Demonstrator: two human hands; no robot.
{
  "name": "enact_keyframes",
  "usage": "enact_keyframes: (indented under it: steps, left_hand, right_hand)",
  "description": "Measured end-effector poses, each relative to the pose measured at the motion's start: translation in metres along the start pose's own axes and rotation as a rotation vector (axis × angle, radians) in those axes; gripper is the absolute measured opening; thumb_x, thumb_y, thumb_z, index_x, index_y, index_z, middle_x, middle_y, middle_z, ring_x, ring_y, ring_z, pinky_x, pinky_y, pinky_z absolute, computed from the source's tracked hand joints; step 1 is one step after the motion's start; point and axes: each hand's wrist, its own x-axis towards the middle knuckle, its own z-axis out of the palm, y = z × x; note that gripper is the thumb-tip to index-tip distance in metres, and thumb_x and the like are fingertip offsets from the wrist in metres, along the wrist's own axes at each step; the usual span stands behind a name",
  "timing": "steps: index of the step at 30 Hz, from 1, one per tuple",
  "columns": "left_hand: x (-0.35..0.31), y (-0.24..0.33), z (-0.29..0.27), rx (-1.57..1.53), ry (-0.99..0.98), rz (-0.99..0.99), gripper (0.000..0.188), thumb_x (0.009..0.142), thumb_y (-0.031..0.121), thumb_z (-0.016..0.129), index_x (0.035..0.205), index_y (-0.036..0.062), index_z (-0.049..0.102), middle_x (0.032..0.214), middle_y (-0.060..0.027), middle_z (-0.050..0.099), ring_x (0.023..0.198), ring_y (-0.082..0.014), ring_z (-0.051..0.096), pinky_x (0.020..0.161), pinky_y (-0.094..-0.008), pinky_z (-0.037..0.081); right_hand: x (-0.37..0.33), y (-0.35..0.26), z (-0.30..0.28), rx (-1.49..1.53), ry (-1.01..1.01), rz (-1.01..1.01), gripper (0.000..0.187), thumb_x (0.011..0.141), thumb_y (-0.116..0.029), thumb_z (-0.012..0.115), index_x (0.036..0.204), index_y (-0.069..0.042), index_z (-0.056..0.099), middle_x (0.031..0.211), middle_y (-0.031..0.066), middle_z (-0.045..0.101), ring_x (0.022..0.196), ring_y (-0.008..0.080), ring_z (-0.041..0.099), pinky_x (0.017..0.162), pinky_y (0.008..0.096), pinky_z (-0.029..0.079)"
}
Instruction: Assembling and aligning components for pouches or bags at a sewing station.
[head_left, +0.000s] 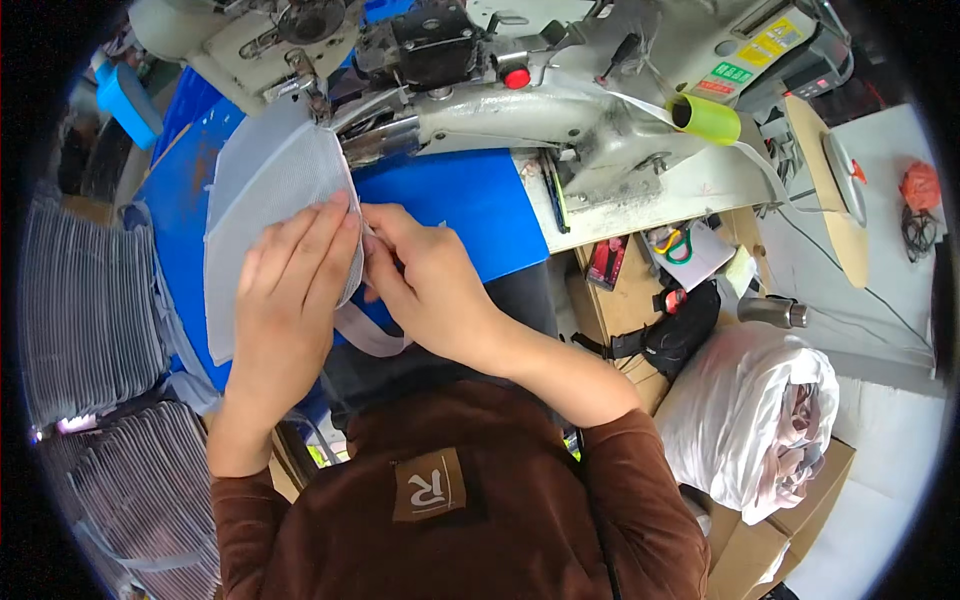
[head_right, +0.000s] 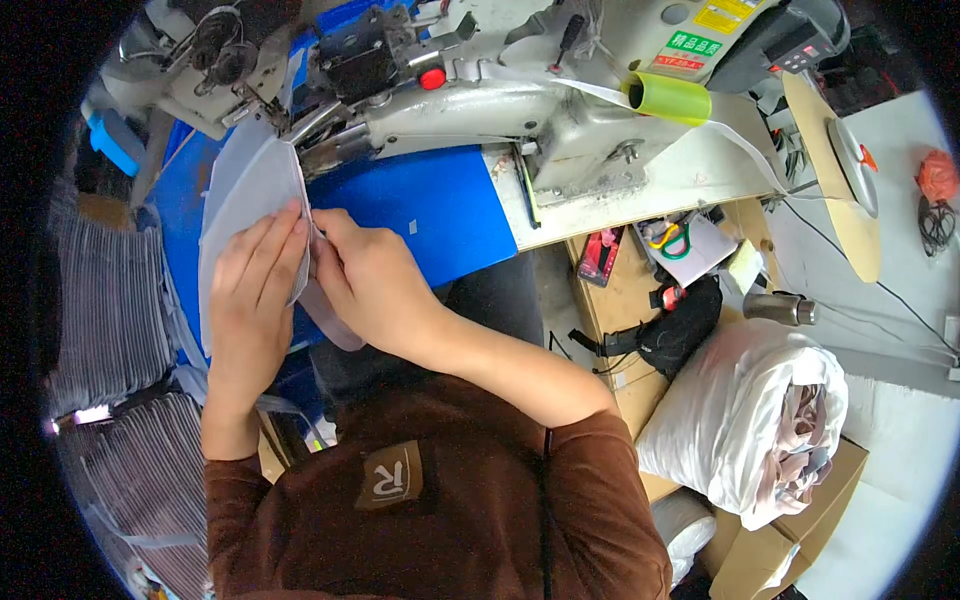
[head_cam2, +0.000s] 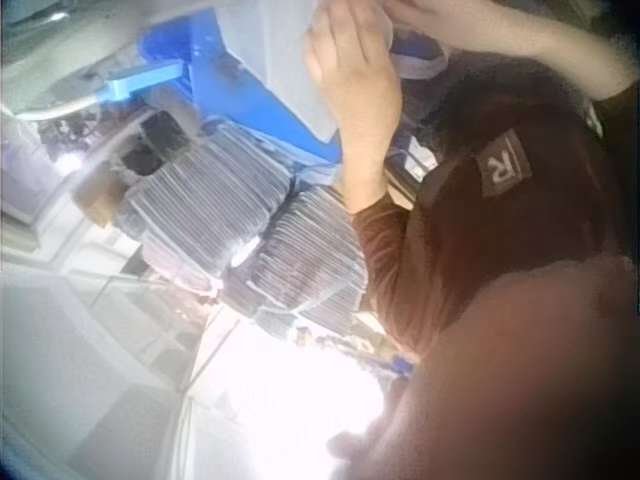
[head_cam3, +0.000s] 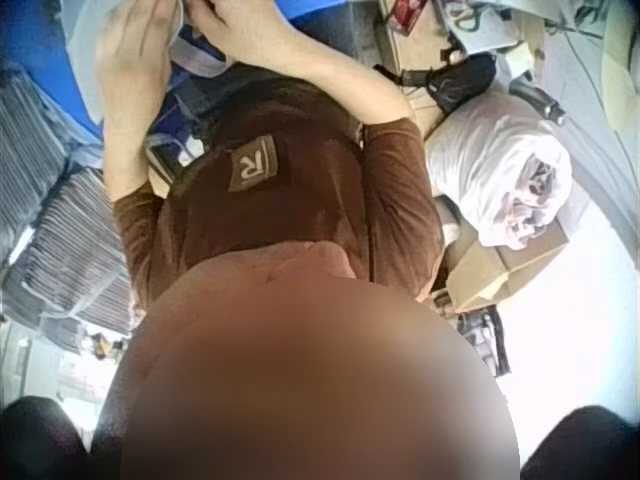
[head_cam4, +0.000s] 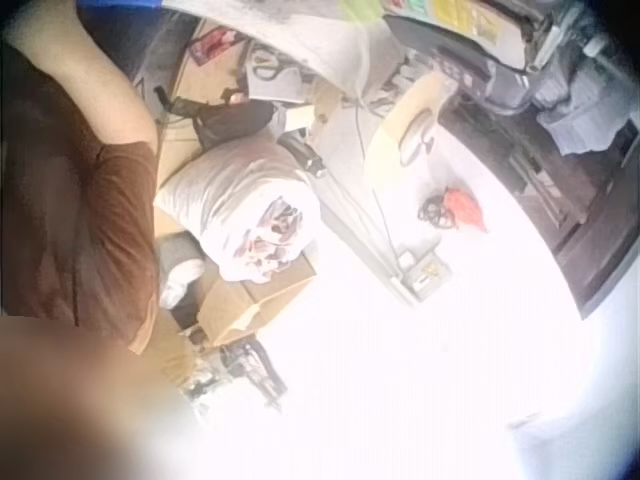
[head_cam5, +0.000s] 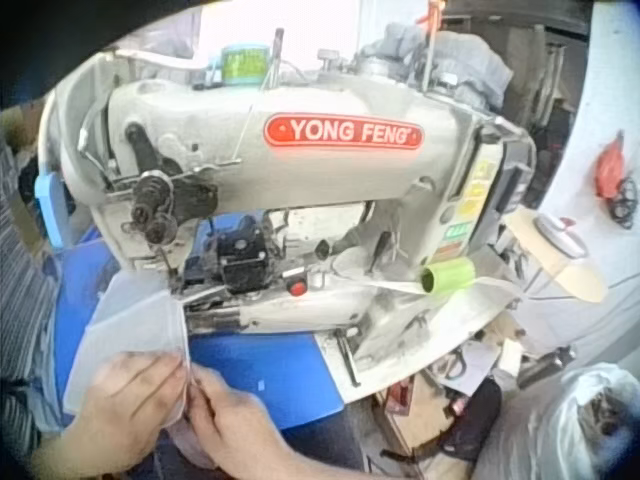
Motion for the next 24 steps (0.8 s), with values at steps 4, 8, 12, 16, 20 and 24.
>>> enact_keyframes:
  steps: [4, 8, 12, 16, 20, 24]
  left_hand:
    - [-0.003, -0.001, 0.005, -0.012, 0.002, 0.022, 0.045, 0.078, 0.002, 0.061, 0.123, -0.0005, 0.061, 0.136, -0.0114, 0.057, 0.119, -0.0290, 0.056, 0.098, -0.0414, 0.045]
    - [-0.002, -0.004, -0.002, -0.021, -0.022, 0.022, 0.046, 0.078, 0.002, 0.061, 0.123, -0.0007, 0.061, 0.136, -0.0114, 0.057, 0.119, -0.0289, 0.056, 0.098, -0.0413, 0.045]
    - [-0.004, -0.001, 0.005, -0.036, -0.004, 0.023, 0.053, 0.071, 0.001, 0.064, 0.125, -0.0005, 0.060, 0.137, -0.0117, 0.056, 0.120, -0.0287, 0.055, 0.098, -0.0415, 0.045]
    - [-0.004, -0.004, 0.004, -0.070, 0.001, 0.033, 0.061, 0.065, 0.000, 0.067, 0.125, -0.0003, 0.059, 0.137, -0.0119, 0.056, 0.121, -0.0292, 0.054, 0.099, -0.0422, 0.044]
    - [-0.003, -0.002, 0.008, -0.054, 0.002, 0.026, 0.060, 0.065, -0.001, 0.067, 0.125, -0.0002, 0.060, 0.137, -0.0120, 0.056, 0.121, -0.0300, 0.054, 0.099, -0.0424, 0.044]
    - [0.000, -0.004, 0.008, -0.078, 0.004, 0.017, 0.059, 0.067, 0.000, 0.066, 0.125, 0.0002, 0.059, 0.136, -0.0122, 0.056, 0.122, -0.0298, 0.054, 0.100, -0.0423, 0.044]
  right_hand:
    - [0.000, 0.003, 0.000, -0.130, 0.045, -0.044, 0.025, 0.087, 0.002, 0.055, 0.112, 0.002, 0.056, 0.072, 0.0240, 0.063, 0.067, 0.0417, 0.064, 0.060, 0.0476, 0.049]
    - [-0.001, 0.005, 0.002, -0.142, 0.039, -0.036, 0.032, 0.083, 0.004, 0.055, 0.115, 0.002, 0.056, 0.074, 0.0251, 0.063, 0.068, 0.0414, 0.064, 0.060, 0.0459, 0.050]
    - [-0.004, 0.011, 0.005, -0.051, 0.051, 0.020, 0.034, 0.082, 0.006, 0.055, 0.115, 0.003, 0.056, 0.073, 0.0241, 0.063, 0.065, 0.0380, 0.065, 0.060, 0.0414, 0.051]
    - [-0.006, 0.014, 0.006, 0.044, 0.067, 0.033, 0.032, 0.082, 0.009, 0.052, 0.113, 0.003, 0.057, 0.082, 0.0226, 0.064, 0.070, 0.0307, 0.068, 0.061, 0.0344, 0.051]
    - [-0.003, 0.027, 0.010, 0.251, 0.069, 0.091, 0.024, 0.086, 0.009, 0.049, 0.107, 0.003, 0.058, 0.092, 0.0209, 0.064, 0.074, 0.0261, 0.067, 0.064, 0.0315, 0.050]
    - [-0.003, 0.020, 0.014, 0.397, 0.083, 0.155, 0.016, 0.090, 0.003, 0.051, 0.105, 0.003, 0.058, 0.090, 0.0194, 0.065, 0.071, 0.0247, 0.065, 0.065, 0.0319, 0.049]
